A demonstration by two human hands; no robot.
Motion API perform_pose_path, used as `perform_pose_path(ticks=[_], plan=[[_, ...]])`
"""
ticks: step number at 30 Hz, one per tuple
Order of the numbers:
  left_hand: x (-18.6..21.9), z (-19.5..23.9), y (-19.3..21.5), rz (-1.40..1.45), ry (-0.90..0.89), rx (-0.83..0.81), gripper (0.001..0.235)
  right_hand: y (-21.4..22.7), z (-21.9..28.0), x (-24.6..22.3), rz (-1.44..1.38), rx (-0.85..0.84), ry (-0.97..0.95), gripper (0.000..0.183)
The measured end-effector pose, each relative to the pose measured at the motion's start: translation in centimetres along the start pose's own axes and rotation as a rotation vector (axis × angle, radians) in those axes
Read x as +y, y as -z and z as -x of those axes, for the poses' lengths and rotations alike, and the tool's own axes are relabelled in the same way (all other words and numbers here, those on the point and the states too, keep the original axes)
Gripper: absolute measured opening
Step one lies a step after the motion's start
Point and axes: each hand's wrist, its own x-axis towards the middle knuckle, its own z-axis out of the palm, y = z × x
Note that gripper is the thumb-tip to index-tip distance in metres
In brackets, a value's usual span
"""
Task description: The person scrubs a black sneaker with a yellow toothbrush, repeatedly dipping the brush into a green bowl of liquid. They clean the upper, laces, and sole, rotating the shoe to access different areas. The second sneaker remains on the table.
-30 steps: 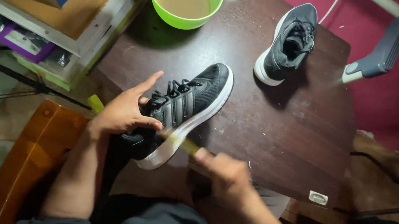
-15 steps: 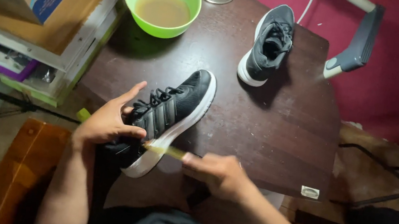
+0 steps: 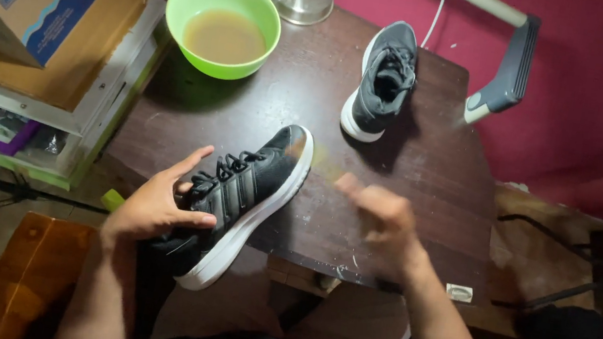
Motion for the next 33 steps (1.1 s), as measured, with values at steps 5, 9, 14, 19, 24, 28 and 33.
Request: perform_pose_path(ticks=[5, 9, 14, 19, 24, 28, 33], plan=[[0.5, 0.4, -0.4, -0.015, 0.023, 0.004, 0.12, -1.0, -1.8, -3.6, 0.273, 0.255, -0.168, 0.042], [1.4, 0.3, -0.5, 0.004, 0.04, 0.005, 0.118, -0.2, -4.7, -8.6, 0.267, 0.218, -0.215, 0.043], [2.3, 0.4, -1.3, -0.137, 0.033, 0.031, 0.117, 0.2, -3.2, -6.6, 0.181, 0.269, -0.357, 0.064], [4.3, 1.4, -3.9, -0.568, 0.108, 0.096, 0.116, 1.6, -2.3, -6.8, 0.19, 0.326, -0.371, 0.06], [1.1, 2.2, -11.8, -1.274, -0.177, 0.279, 0.091, 3.7, -2.7, -8.3, 0.388, 0.127, -0.895, 0.069], [-2.6, 2.6, -18.4, -1.557, -0.397, 0.692, 0.051, 5.5, -5.1, -9.5, 0.409, 0.148, -0.718, 0.05], [-4.9, 4.5, -21.5, -1.524, -0.557, 0.608, 0.065, 4.0, -11.0, -9.6, 0.485, -0.064, -0.541, 0.063]])
